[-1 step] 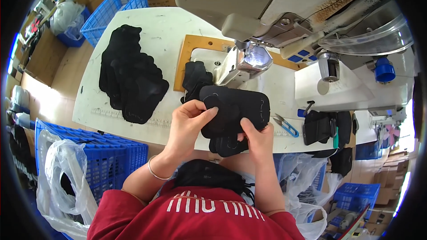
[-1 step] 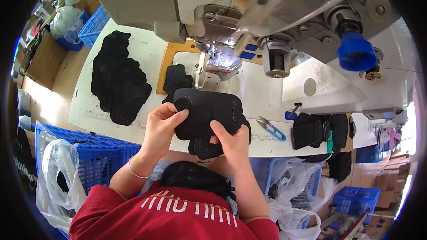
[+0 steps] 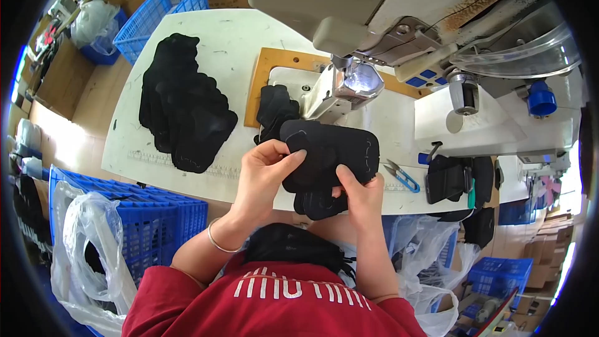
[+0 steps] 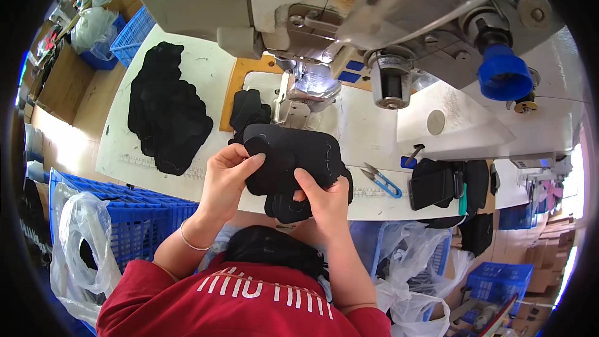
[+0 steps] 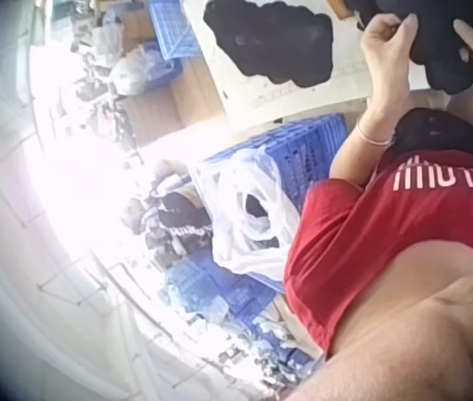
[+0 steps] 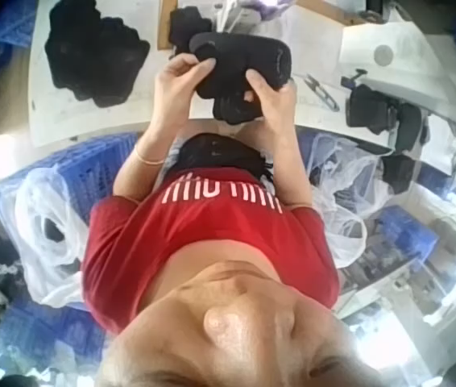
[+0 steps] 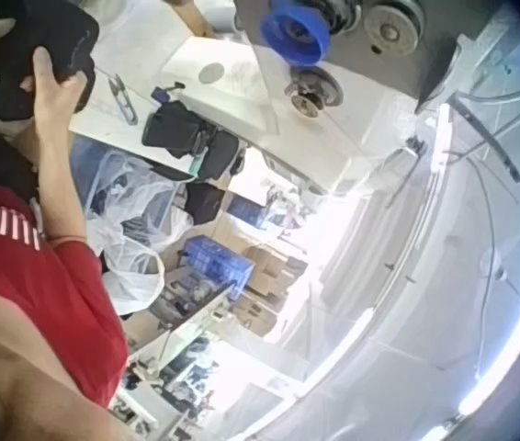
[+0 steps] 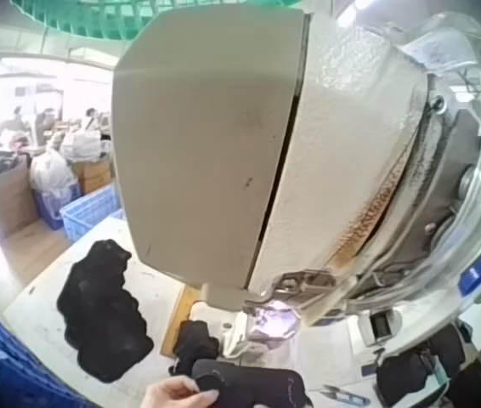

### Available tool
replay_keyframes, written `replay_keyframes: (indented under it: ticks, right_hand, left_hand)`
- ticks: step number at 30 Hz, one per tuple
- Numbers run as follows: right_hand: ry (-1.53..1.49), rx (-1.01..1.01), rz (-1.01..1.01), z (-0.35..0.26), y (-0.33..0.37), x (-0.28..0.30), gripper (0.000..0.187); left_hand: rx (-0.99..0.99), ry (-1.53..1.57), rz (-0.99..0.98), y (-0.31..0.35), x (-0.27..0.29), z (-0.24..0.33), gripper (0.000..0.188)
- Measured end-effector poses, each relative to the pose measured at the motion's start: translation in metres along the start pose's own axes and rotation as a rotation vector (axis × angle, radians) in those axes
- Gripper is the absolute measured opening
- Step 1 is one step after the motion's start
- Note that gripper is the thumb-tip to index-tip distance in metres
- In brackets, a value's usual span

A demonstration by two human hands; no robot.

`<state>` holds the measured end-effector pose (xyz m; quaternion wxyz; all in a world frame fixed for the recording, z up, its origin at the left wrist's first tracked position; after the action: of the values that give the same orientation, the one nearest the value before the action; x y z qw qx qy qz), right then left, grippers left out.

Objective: Stitching black fabric shoe components together using an industrial sewing machine.

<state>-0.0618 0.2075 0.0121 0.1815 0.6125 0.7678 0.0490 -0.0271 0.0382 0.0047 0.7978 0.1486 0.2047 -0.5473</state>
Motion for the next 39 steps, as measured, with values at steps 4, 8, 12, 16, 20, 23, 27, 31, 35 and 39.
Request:
replay_keyframes:
  ticks: [4, 8, 12, 16, 20, 23, 27, 31, 35, 39]
  right_hand:
    - [0.032, 0.049, 0.005, -0.003, 0.001, -0.003, 0.016]
    - [0.072, 0.05, 0.002, -0.004, 0.001, -0.003, 0.015]
    - [0.088, 0.043, 0.043, -0.007, 0.003, -0.002, 0.014]
    - [0.119, 0.039, 0.041, -0.007, 0.004, 0.0, 0.012]
    - [0.119, 0.048, 0.037, -0.01, 0.006, -0.004, 0.012]
    - [0.14, 0.063, 0.054, -0.011, 0.008, -0.006, 0.012]
    - [0.184, 0.082, 0.069, -0.01, 0.007, -0.005, 0.015]
    - [0.224, 0.089, 0.075, -0.013, 0.007, -0.006, 0.015]
    - [0.227, 0.083, 0.085, -0.016, 0.008, -0.008, 0.015]
    - [0.228, 0.093, 0.094, -0.018, 0.009, -0.012, 0.015]
  left_hand:
    - [0.007, 0.001, 0.006, 0.002, 0.001, 0.002, 0.005]
    - [0.006, 0.006, 0.004, 0.003, 0.003, 0.001, 0.005]
    - [0.008, 0.007, -0.03, 0.003, 0.003, 0.003, 0.004]
    - [0.032, 0.012, -0.054, 0.004, 0.004, 0.005, 0.004]
    - [-0.001, -0.015, -0.033, 0.004, 0.003, 0.007, 0.005]
    - [-0.026, -0.033, -0.018, 0.004, 0.003, 0.007, 0.005]
    - [-0.06, -0.062, -0.003, 0.005, 0.002, 0.01, 0.005]
    - [-0.076, -0.07, 0.012, 0.006, -0.001, 0.012, 0.005]
    - [-0.087, -0.078, 0.013, 0.007, -0.001, 0.013, 0.005]
    - [-0.11, -0.086, 0.018, 0.009, -0.002, 0.015, 0.005]
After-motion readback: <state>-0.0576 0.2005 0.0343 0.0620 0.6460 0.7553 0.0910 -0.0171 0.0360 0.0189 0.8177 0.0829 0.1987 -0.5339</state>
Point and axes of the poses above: each hand's wrist, its own y-axis away from the middle knuckle, its own x-axis out of the back of the hand, z = x × y, the point moved 2 cm from there along -y, towards the middle knuckle, and after that the axes turned 11 degrees about -x, right-handed, at the moved point
